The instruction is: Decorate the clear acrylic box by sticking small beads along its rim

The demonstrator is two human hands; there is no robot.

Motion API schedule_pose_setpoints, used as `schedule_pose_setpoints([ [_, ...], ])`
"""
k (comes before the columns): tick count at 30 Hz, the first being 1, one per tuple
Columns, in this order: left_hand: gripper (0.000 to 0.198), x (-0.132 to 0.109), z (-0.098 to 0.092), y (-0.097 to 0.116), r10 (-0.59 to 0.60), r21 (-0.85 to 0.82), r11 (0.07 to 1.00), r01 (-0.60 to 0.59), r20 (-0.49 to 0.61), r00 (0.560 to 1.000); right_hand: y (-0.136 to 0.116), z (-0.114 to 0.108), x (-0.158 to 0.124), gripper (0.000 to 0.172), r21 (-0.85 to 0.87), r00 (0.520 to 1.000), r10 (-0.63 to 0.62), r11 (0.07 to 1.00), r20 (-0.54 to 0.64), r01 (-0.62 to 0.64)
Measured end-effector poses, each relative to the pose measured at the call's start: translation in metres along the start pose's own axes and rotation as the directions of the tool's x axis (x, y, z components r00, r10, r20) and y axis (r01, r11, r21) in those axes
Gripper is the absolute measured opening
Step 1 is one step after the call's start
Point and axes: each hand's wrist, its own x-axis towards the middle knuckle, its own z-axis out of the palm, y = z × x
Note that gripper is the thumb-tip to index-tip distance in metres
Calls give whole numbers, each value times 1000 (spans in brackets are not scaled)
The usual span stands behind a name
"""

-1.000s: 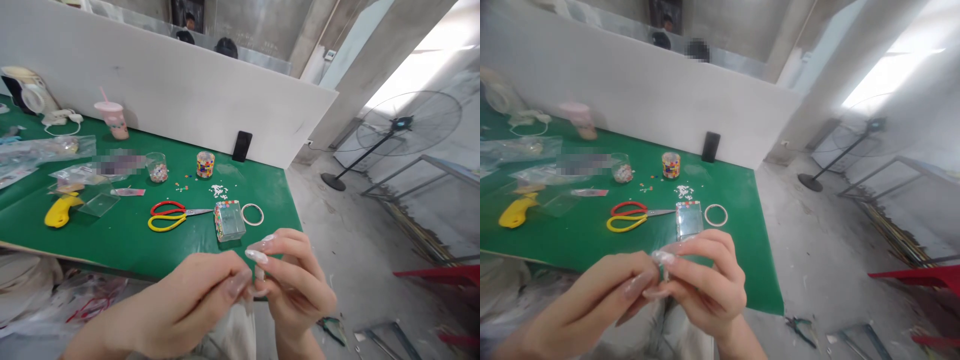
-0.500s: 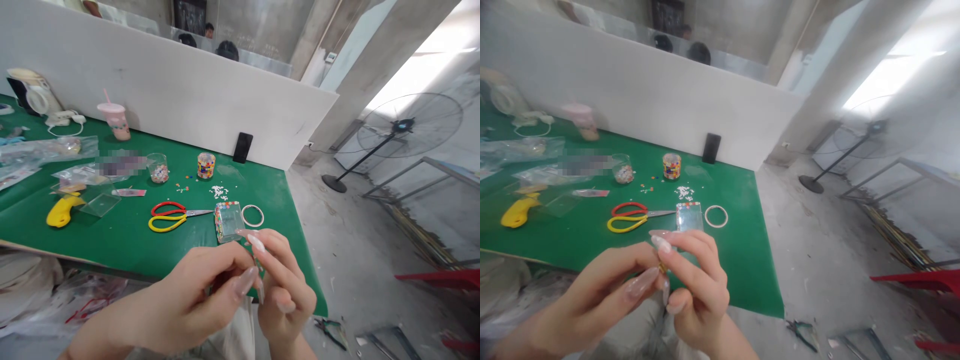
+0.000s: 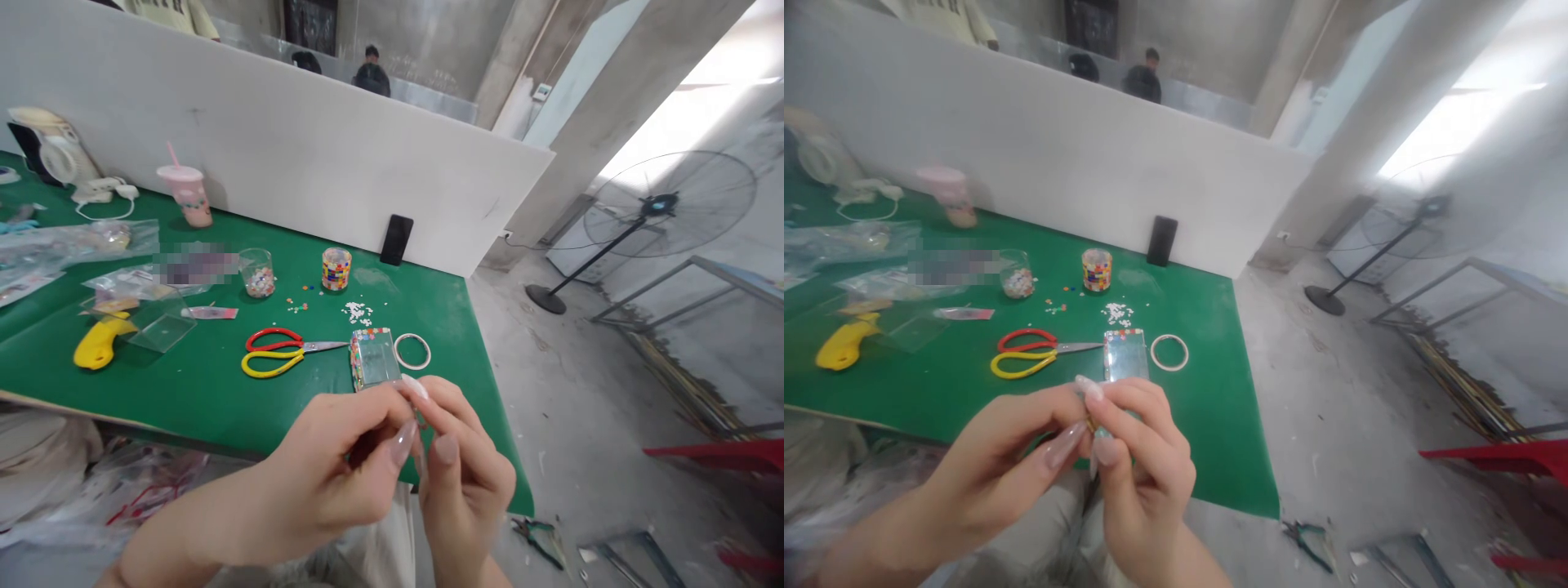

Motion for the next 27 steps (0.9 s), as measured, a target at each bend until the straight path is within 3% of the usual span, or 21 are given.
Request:
schedule_pose_setpoints([
  [5, 25, -1, 2, 1, 9, 54, 999, -7, -39, 999, -1, 5, 4, 22, 210, 977, 211, 955, 6, -208],
  [13, 25, -3, 9, -2, 30, 58, 998, -24, -104, 994, -6, 20, 7, 20, 334, 930, 351, 894, -108, -298],
  [18, 23, -4, 11, -1, 39, 64, 997, -32, -102, 994, -10, 25, 11, 22, 549, 856, 514, 730, -50, -406],
  [22, 24, -4, 10, -2, -12, -31, 999, 11, -38, 999, -11, 24, 12, 22, 614, 843, 538, 663, 9, -429],
  [27, 22, -4, 10, -6, -80, -212, 974, 85, 32, 996, -12, 23, 12, 22, 569, 851, 525, 705, -17, -423],
])
